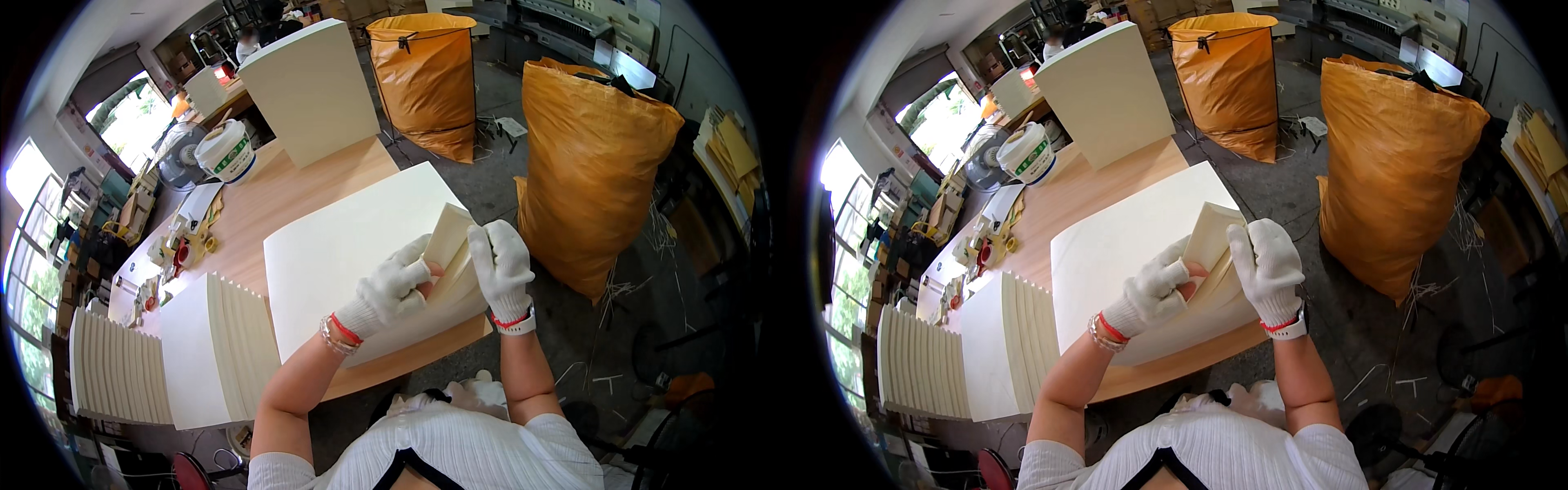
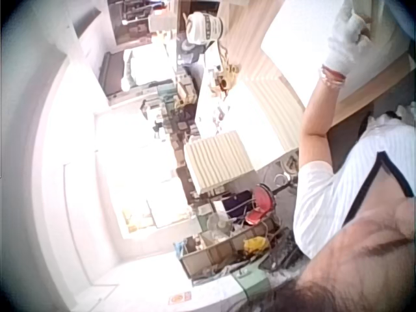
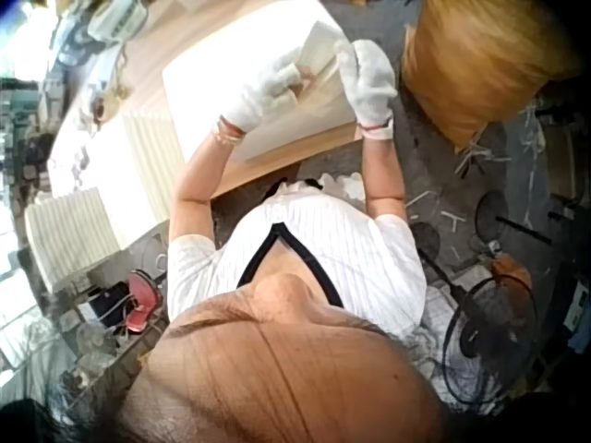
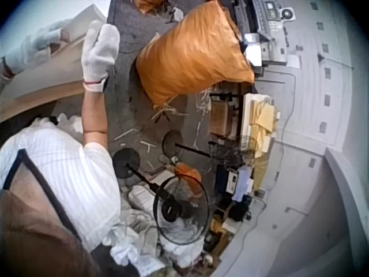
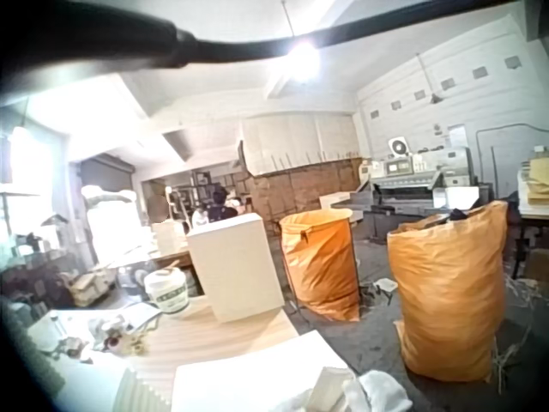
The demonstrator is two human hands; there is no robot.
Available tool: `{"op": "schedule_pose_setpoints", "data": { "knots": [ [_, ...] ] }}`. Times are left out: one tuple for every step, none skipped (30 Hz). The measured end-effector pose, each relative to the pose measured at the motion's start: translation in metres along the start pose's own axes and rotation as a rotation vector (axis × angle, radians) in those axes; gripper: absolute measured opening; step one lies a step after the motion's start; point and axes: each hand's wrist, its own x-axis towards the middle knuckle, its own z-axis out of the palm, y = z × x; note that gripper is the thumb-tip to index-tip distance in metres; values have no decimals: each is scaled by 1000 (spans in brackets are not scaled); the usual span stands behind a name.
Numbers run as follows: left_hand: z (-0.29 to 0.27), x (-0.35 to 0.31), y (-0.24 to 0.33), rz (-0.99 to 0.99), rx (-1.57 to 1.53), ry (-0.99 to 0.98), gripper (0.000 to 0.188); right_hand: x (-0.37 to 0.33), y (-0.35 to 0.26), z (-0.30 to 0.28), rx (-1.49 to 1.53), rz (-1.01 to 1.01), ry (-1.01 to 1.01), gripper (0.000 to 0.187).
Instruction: The person picks up large white paper squares, folds back a corner to check the layers, and then stacks them onto a pile on the table.
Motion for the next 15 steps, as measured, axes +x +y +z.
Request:
{"op": "schedule_pose_setpoints", "data": {
  "knots": [
    [-1, 1, 5, -47, -29, -1, 33, -1, 3, 0, -1, 4, 8, 31],
    [-4, 2, 13, -95, -58, -1, 32, -2, 4, 0, -2, 8, 16, 31],
    [-7, 2, 19, -145, -85, 0, 32, -2, 4, 0, 0, 8, 21, 31],
    [-4, 1, 17, -138, -82, 20, 33, -2, 3, 1, 3, 7, 25, 31],
    [0, -1, 11, -130, -78, 40, 34, -2, 2, 1, 5, 7, 29, 32],
    [2, -1, 9, -121, -78, 60, 36, -2, 3, 1, 0, -12, 32, 31],
    [2, 0, 9, -133, -89, 40, 32, -3, 5, 1, -5, -30, 35, 31],
    [0, 2, 11, -144, -100, 21, 32, -3, 6, 1, -10, -49, 38, 31],
    [-2, 3, 13, -155, -111, 2, 33, -3, 5, 1, -4, -28, 33, 31],
    [-4, 4, 17, -181, -120, -6, 33, -3, 4, 0, 3, -7, 28, 31],
    [-5, 5, 21, -208, -128, -13, 32, -4, 3, 0, 9, 14, 23, 31],
    [-6, 6, 23, -223, -135, -14, 32, -3, 3, 0, 9, 9, 25, 31],
    [-7, 7, 25, -239, -142, -14, 31, -3, 3, 0, 10, 4, 27, 32],
    [-7, 7, 26, -245, -148, -9, 31, -3, 3, 0, 10, -1, 28, 32],
    [-8, 6, 26, -250, -155, -6, 30, -3, 3, 0, 4, -29, 32, 32]
  ]
}}
